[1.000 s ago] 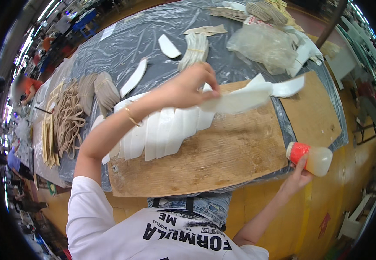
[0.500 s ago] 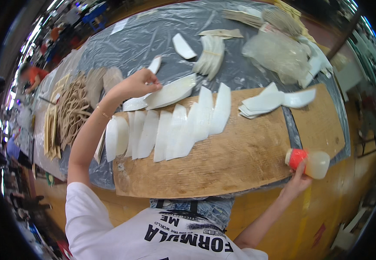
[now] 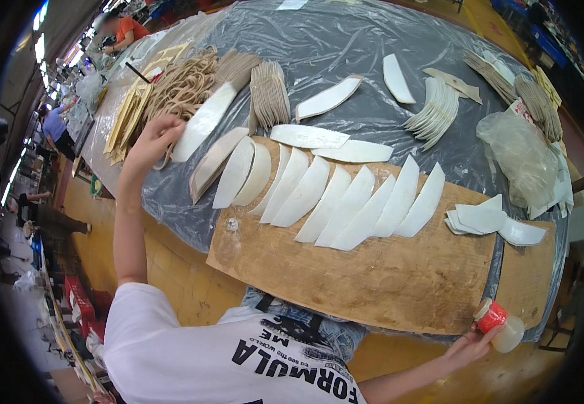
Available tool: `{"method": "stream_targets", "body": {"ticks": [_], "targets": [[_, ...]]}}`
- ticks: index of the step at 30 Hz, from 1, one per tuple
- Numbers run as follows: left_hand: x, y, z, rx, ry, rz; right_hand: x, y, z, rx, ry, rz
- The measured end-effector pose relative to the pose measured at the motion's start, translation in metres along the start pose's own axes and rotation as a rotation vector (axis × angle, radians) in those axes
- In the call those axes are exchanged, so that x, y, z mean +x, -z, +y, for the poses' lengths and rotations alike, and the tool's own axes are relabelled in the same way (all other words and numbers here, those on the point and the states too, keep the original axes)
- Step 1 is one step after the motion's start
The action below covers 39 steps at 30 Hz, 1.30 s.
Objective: The person repeatedly picks up white curved material pieces from a table and applies glue from a bottle to one side of each piece. The person then places the glued pieces in a row on a wooden board. The person continues this process for multiple pieces throughout the clip.
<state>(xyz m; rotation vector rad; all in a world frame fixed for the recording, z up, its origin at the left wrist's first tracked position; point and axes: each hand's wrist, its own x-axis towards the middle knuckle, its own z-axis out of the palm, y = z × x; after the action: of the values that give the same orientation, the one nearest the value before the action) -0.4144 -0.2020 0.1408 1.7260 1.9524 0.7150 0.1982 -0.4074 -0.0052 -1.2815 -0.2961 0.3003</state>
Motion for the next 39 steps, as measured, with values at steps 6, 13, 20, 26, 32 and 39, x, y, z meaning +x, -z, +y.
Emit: {"method": "stream_targets", "body": {"ticks": [6,13,20,26,32,39], "targets": [[-0.1,-0.08,0.029,-0.334,-0.072,-0.081,0.005,-0.009,0.004,0.087,-0.026,-0.086],[-0.113,-0.268,0.177,-0.323,-0.342,-0.023,-0.018,-0.012,-0.016,0.115,0.064,-0.115],[-0.078,-0.322,0.216,-0.043,-0.45,0.222,-0.015,0.032,-0.025,0.12,0.077,0.018],[-0.074,-0.336,0.213,0.199,-0.555,0.054,-0.014,0.047,-0.018,0.132,0.063,0.007],[-0.071,-0.329,0.215,0.214,-1.004,0.21,-0.016,0.04,-0.02,0.209,0.061,0.049],[-0.034,-0.338,0.232,-0.169,-1.101,-0.136,-0.019,0.043,-0.021,0.214,0.05,0.062]]}}
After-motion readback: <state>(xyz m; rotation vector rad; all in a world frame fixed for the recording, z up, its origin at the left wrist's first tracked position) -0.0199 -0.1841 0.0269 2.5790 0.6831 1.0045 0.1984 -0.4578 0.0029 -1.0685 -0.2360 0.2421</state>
